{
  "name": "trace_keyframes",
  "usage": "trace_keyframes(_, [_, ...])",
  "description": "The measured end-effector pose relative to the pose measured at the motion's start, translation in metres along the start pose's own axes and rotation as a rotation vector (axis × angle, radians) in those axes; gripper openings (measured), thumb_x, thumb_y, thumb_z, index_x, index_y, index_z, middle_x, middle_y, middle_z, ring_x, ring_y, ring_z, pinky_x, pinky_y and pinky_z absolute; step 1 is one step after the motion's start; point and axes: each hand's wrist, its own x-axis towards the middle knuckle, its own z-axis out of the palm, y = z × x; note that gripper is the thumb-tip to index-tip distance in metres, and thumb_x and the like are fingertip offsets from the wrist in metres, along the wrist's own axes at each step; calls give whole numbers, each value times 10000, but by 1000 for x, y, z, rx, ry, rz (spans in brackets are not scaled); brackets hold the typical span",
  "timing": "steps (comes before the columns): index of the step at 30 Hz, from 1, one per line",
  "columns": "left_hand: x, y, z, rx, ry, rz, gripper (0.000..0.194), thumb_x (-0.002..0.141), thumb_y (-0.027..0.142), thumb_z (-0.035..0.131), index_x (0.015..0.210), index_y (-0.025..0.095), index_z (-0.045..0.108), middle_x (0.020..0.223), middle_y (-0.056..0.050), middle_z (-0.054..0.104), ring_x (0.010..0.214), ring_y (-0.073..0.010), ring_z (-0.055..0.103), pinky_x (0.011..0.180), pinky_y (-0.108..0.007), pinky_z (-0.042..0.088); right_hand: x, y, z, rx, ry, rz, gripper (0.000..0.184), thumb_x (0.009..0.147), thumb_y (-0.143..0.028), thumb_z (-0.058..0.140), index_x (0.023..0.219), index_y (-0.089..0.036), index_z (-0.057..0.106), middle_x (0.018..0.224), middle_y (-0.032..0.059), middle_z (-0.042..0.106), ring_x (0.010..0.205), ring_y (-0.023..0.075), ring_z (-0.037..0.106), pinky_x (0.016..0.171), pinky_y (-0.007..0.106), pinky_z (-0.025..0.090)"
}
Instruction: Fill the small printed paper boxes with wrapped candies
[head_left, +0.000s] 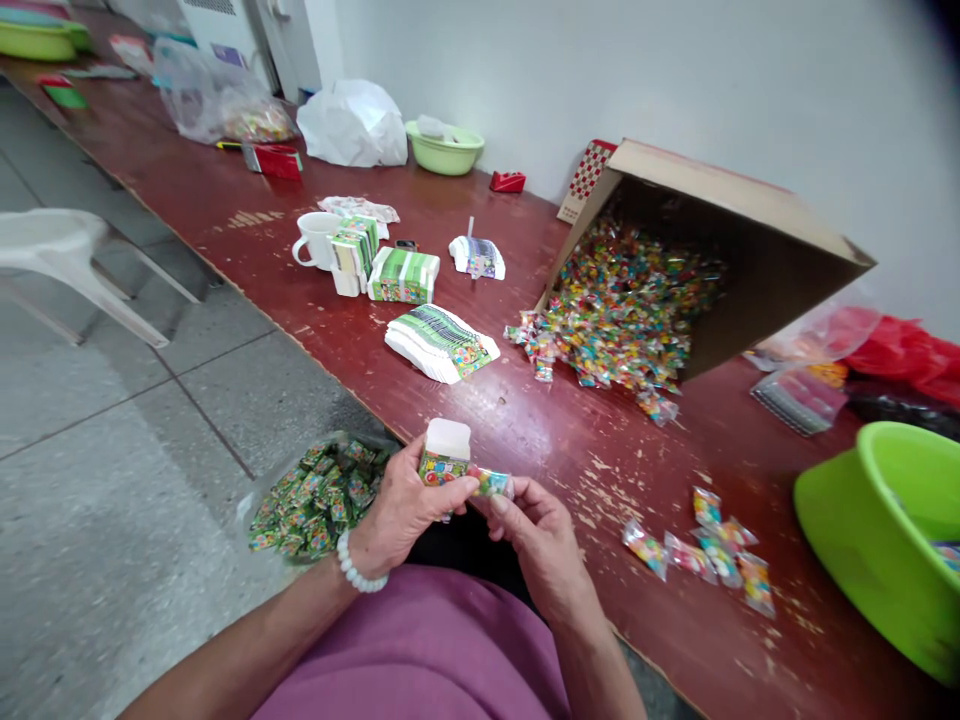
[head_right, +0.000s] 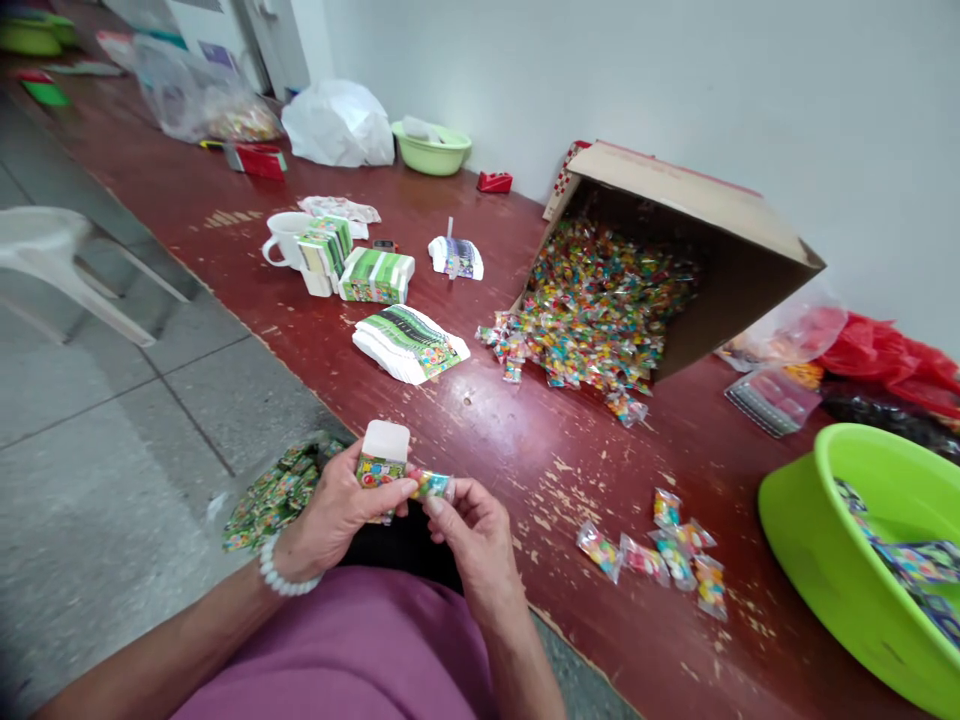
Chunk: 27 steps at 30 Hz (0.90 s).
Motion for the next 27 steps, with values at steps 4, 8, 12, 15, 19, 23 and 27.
trace_keyframes(4, [-3, -1, 2, -1, -18, -11, 417, 648, 304, 830, 952, 150, 588, 774, -10, 665, 586, -115, 578, 534, -230, 492, -4, -1, -5, 17, -15, 5, 240, 789, -391, 791, 789, -181, 674, 682, -24, 606, 582, 76, 467, 588, 210, 388])
trace_keyframes(8, [-4, -2, 2, 27, -23, -7, 398, 663, 309, 820, 938, 147, 583, 775, -6, 661, 568, -103, 572, 531, -227, 494, -7, -6, -11, -1, -32, 30, 243, 781, -402, 794, 845, -186, 703, 723, -9, 634, 607, 88, 487, 602, 220, 406])
trace_keyframes(12, [-4, 1, 4, 68, -31, -21, 407, 673, 314, 813, 960, 144, 580, 752, 7, 653, 535, -88, 562, 502, -206, 466, -8, -9, -16, -7, -18, 49, 257, 809, -427, 766, 898, -191, 716, 689, -19, 608, 608, 86, 480, 607, 214, 406])
trace_keyframes(15, [-4, 4, 5, 82, -36, -24, 403, 681, 308, 808, 969, 141, 581, 740, 14, 646, 531, -83, 561, 497, -197, 458, -8, -7, -18, -9, -30, 62, 263, 820, -433, 756, 908, -189, 718, 701, -15, 613, 613, 83, 485, 610, 211, 405])
trace_keyframes(19, [-7, 4, 6, 37, -71, -43, 395, 682, 306, 812, 957, 139, 582, 743, 10, 655, 530, -83, 563, 490, -197, 462, -10, -6, -18, 1, -36, 53, 264, 809, -432, 765, 866, -178, 723, 737, 3, 647, 610, 82, 492, 606, 216, 403])
trace_keyframes(23, [-8, 1, 5, -42, -88, -54, 397, 683, 298, 818, 959, 134, 585, 781, -9, 686, 533, -90, 586, 502, -212, 487, -12, -6, -17, -1, -21, 46, 270, 793, -429, 776, 822, -166, 720, 744, 18, 670, 598, 86, 491, 593, 221, 397])
trace_keyframes(27, [-8, -2, 2, -78, -117, -59, 425, 694, 290, 815, 1016, 123, 592, 781, -15, 695, 520, -97, 600, 505, -219, 487, -13, -4, -18, -2, -4, 32, 263, 799, -422, 771, 807, -165, 717, 735, 16, 674, 591, 82, 488, 596, 217, 397])
